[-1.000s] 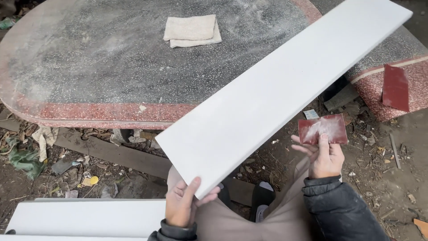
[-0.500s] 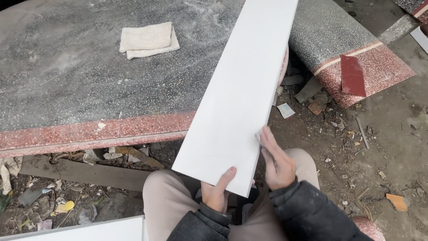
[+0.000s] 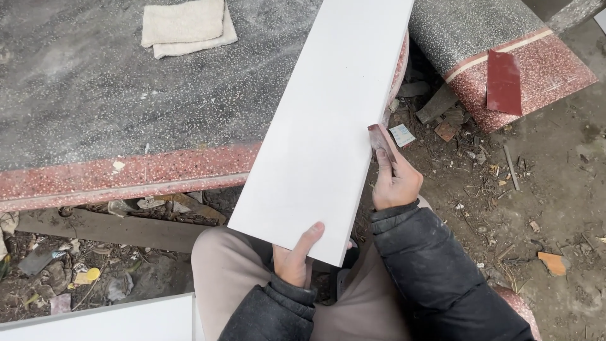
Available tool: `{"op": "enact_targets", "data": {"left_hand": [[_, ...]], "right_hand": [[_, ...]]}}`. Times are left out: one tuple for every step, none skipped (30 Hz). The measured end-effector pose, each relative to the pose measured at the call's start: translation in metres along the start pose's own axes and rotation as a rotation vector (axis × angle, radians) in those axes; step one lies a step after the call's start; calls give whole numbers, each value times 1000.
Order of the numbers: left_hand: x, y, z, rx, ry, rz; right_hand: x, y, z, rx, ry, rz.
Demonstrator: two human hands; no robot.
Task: The person sands a long white rectangular board using a small sanding block, working along the edges and flat surfaces. The person switches between different sanding blocks and continues sanding the board's edges and faces.
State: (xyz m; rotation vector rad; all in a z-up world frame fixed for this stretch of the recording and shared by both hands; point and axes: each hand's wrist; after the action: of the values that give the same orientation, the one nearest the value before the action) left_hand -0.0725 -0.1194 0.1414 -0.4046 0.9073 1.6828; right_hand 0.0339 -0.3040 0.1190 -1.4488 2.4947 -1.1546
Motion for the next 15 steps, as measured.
{"op": "enact_targets", "data": {"left_hand": [[1, 1, -2, 4, 0, -10], [3, 2, -3, -27, -1, -13], [4, 0, -1, -68, -3, -14], [8, -4, -3, -74, -4, -24], [12, -7, -7, -115, -69, 22], [18, -10, -12, -156, -133, 68], [12, -7, -8, -149, -134, 77], [7, -4, -4, -47, -72, 66], [0, -1, -1, 56, -9, 51], [3, 0, -5, 64, -9, 58], [5, -1, -6, 40, -12, 28], [6, -2, -7, 17, -15, -3], [6, -1, -6, 16, -15, -10], [5, -1, -5, -3, -5, 2], [5, -1, -4, -30, 7, 17]], "right_hand": [[13, 28, -14, 2, 7, 8], [24, 56, -28, -25, -126, -131], [31, 82, -42, -46, -268, -271], [37, 94, -42, -38, -270, -263], [44, 107, -41, 107, -202, -280], [52, 122, -39, 252, -132, -297], [36, 96, -22, 244, -132, -305], [21, 71, -5, 209, -167, -229], [6, 46, 14, 174, -197, -150], [4, 32, 13, 166, -193, -156], [-1, 15, 12, 150, -28, -62], [-5, -2, 10, 136, 137, 31], [14, 27, -12, 139, 140, 37], [33, 56, -34, 169, 63, -153], [49, 85, -55, 203, -21, -346]]}}
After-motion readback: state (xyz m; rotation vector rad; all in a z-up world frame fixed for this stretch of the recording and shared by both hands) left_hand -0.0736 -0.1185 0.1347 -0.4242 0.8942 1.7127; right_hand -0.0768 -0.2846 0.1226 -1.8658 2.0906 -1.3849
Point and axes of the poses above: each hand's wrist, its own y-axis away from the middle knuckle, its own x-axis out of the back of the hand, z = x × y, and after that the axes turned 2 degrees about -y, right-handed
